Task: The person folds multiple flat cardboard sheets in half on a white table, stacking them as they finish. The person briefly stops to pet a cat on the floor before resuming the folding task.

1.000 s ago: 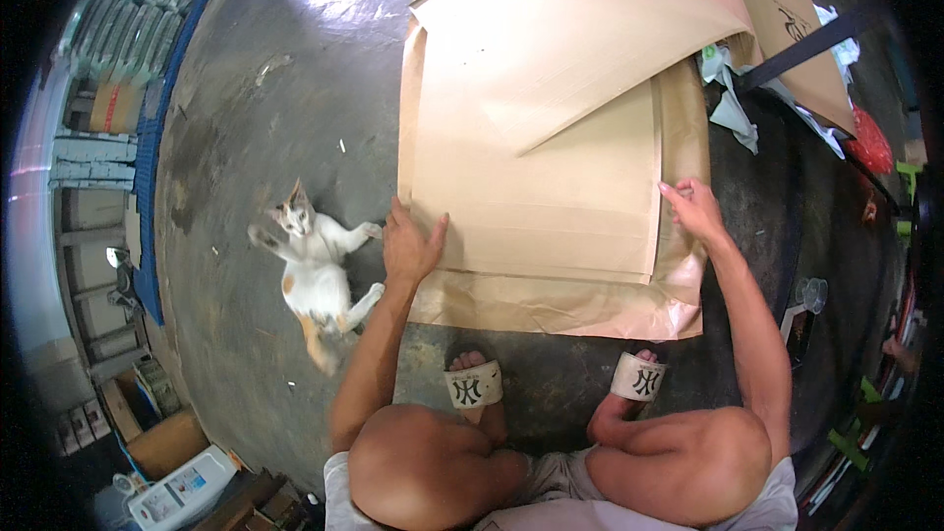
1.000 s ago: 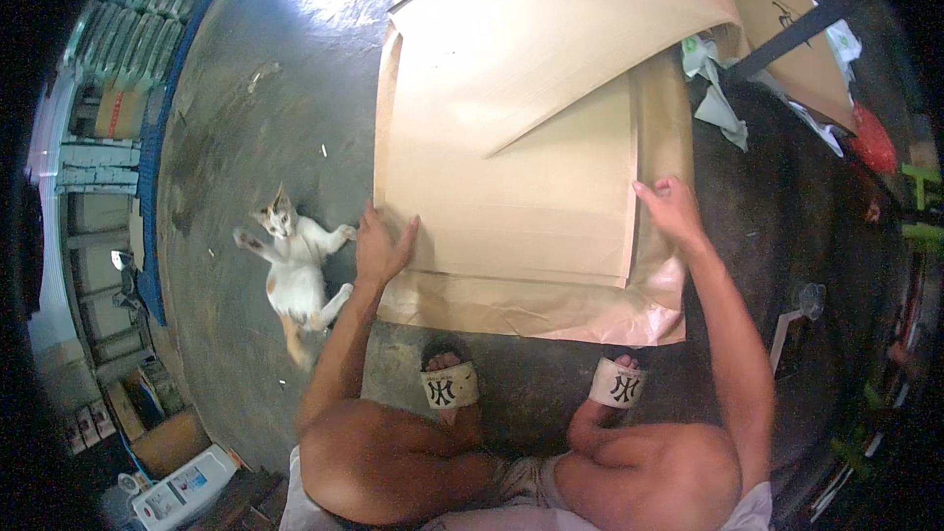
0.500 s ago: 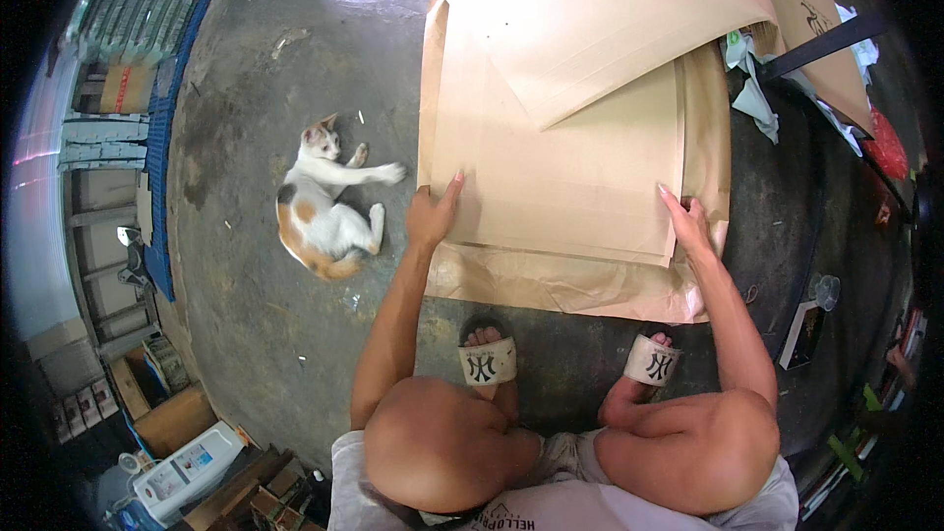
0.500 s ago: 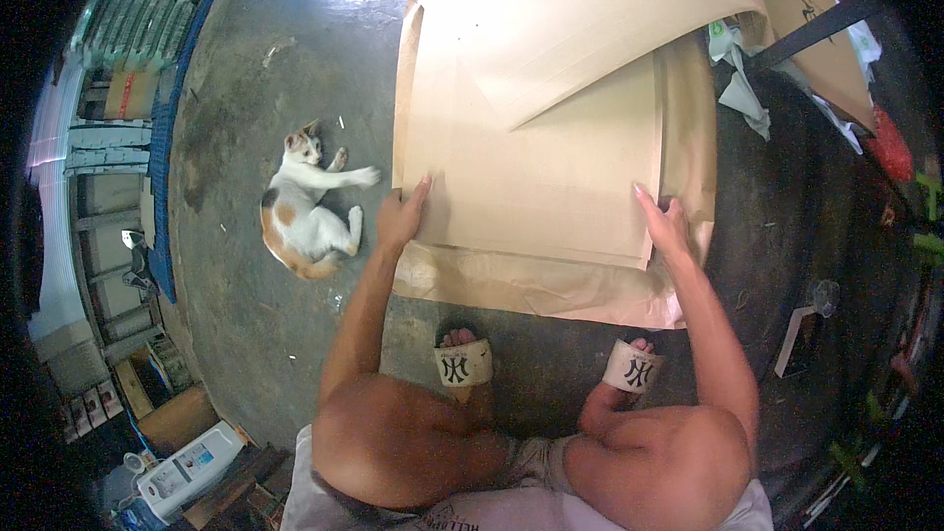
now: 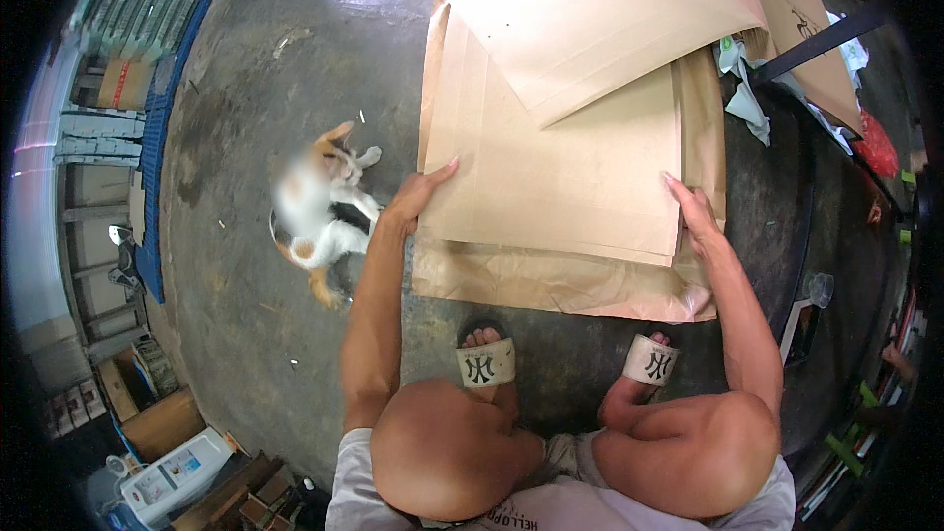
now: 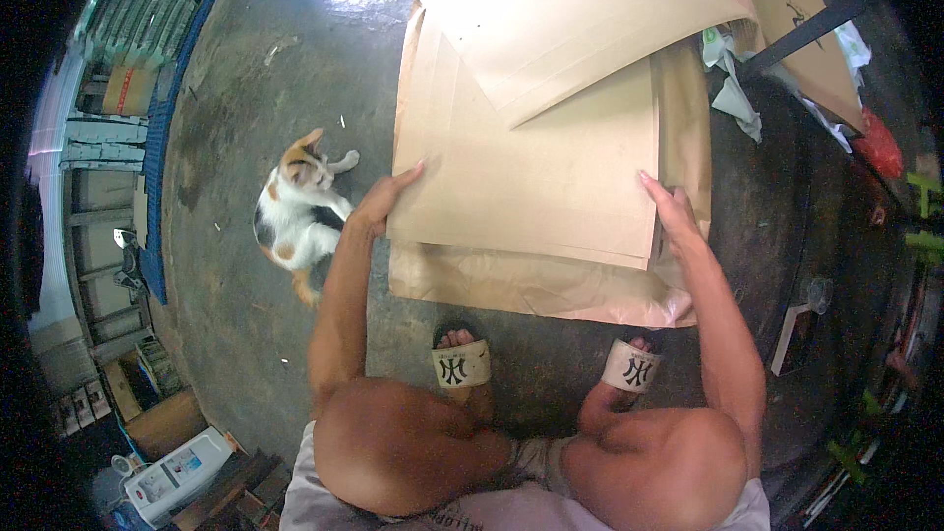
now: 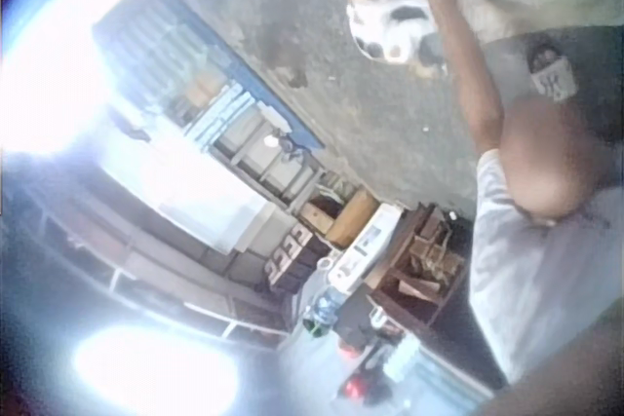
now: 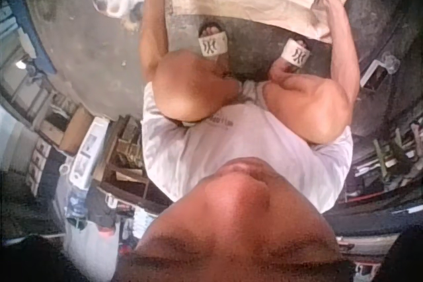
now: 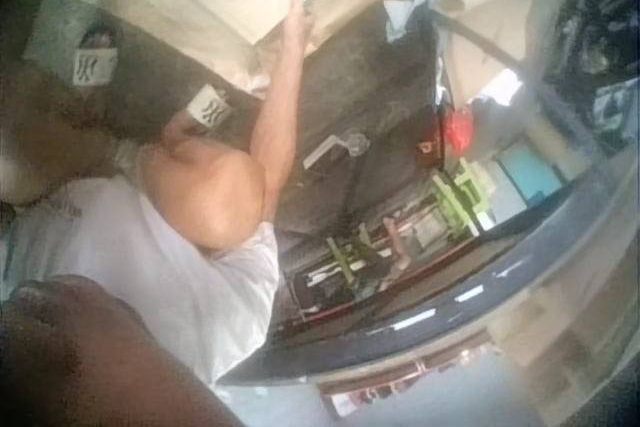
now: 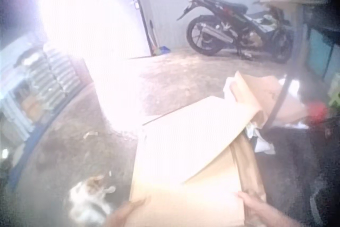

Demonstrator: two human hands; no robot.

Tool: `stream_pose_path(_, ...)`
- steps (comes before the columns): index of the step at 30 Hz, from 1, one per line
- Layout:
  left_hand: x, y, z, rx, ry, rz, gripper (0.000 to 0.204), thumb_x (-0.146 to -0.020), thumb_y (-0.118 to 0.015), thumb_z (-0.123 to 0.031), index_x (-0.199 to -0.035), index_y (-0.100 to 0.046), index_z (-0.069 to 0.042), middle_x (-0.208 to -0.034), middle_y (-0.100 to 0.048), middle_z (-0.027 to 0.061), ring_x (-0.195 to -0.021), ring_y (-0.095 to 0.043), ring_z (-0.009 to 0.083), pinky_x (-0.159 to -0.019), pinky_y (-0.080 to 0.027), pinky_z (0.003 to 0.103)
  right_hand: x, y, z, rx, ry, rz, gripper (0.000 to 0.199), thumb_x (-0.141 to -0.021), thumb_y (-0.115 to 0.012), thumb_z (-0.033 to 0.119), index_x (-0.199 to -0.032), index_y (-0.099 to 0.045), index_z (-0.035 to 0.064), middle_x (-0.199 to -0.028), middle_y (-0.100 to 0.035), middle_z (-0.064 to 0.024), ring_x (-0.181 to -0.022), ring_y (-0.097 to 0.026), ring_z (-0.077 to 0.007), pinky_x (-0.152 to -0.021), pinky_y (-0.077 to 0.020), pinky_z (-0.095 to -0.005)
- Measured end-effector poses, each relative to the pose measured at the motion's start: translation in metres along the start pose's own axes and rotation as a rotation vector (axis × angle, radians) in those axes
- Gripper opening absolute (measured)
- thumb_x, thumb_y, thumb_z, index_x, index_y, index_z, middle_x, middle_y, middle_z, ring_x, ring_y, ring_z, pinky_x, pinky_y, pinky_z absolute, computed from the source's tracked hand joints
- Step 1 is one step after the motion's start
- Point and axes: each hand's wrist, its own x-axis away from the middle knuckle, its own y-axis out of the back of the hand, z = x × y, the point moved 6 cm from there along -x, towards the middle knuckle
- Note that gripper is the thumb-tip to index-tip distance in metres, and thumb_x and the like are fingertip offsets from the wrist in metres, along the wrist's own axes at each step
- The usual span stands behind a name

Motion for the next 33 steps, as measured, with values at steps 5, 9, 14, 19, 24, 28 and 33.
stream_pose_path(5, 0.012, -0.011, -0.031, 0.131, -0.017, 0.070, 0.088, -0.097, -0.067, -0.062, -0.152, -0.049, 0.004, -0.146, -0.060, 0.0221, -0.127, -0.065, 0.0285, -0.107, -0.053, 0.042, 0.016, -0.002, 0.024, 0.058, -0.057, -0.010, 0.100, -0.090, -0.074, 0.059, -0.153, -0.038, -0.0105, -0.149, -0.054, -0.0246, -0.138, -0.052, -0.0352, -0.118, -0.0373, -0.0512)
stream_pose_path(9, -0.019, -0.002, -0.031, 0.294, -0.127, 0.064, 0.086, -0.097, -0.066, -0.062, -0.152, -0.049, 0.002, -0.147, -0.060, 0.0194, -0.129, -0.063, 0.0281, -0.108, -0.053, 0.042, 0.006, -0.004, 0.017, -0.279, 0.033, 0.264, 0.080, -0.096, -0.071, 0.050, -0.150, -0.049, -0.0044, -0.149, -0.057, -0.0204, -0.140, -0.052, -0.0307, -0.118, -0.0383, -0.0473)
stream_pose_path(14, -0.028, -0.002, -0.025, 0.456, -0.060, 0.187, 0.081, -0.098, -0.069, -0.054, -0.149, -0.050, 0.006, -0.144, -0.061, 0.0213, -0.127, -0.064, 0.0299, -0.105, -0.054, 0.044, -0.006, -0.028, 0.018, -0.482, -0.080, 0.323, 0.071, -0.096, -0.071, 0.044, -0.148, -0.055, -0.0009, -0.149, -0.059, -0.0180, -0.139, -0.053, -0.0285, -0.118, -0.0398, -0.0405)
stream_pose_path(19, -0.021, -0.028, -0.047, -0.058, -0.155, -0.090, 0.064, -0.094, -0.081, -0.031, -0.137, -0.059, 0.010, -0.125, -0.071, 0.0209, -0.109, -0.071, 0.0277, -0.092, -0.059, 0.041, -0.006, -0.015, 0.029, -0.077, -0.184, -0.178, 0.095, -0.087, -0.079, 0.058, -0.143, -0.052, -0.0143, -0.144, -0.059, -0.0287, -0.130, -0.062, -0.0311, -0.103, -0.0542, -0.0442)
stream_pose_path(24, 0.045, -0.041, -0.101, -0.069, -0.237, -0.079, 0.048, -0.093, -0.082, -0.024, -0.123, -0.068, 0.011, -0.109, -0.075, 0.0183, -0.094, -0.074, 0.0243, -0.079, -0.061, 0.036, 0.058, 0.000, 0.112, 0.119, -0.020, -0.316, 0.077, -0.083, -0.084, 0.055, -0.112, -0.071, -0.0154, -0.107, -0.075, -0.0270, -0.102, -0.074, -0.0333, -0.089, -0.0582, -0.0458)
stream_pose_path(28, 0.127, -0.050, -0.167, -0.072, -0.227, -0.021, 0.043, -0.095, -0.080, -0.024, -0.118, -0.070, 0.011, -0.105, -0.076, 0.0161, -0.091, -0.074, 0.0215, -0.078, -0.060, 0.035, 0.126, 0.030, 0.167, 0.279, -0.079, -0.335, 0.071, -0.083, -0.084, 0.054, -0.106, -0.074, -0.0118, -0.100, -0.077, -0.0263, -0.095, -0.077, -0.0345, -0.086, -0.0587, -0.0461)
stream_pose_path(33, 0.282, -0.038, -0.206, -0.215, -0.084, -0.042, 0.045, -0.095, -0.079, -0.025, -0.123, -0.068, 0.010, -0.111, -0.076, 0.0159, -0.095, -0.074, 0.0224, -0.085, -0.059, 0.036, 0.268, 0.045, 0.203, 0.361, -0.234, -0.252, 0.070, -0.083, -0.085, 0.051, -0.111, -0.073, -0.0120, -0.107, -0.077, -0.0282, -0.100, -0.076, -0.0373, -0.088, -0.0587, -0.0462)
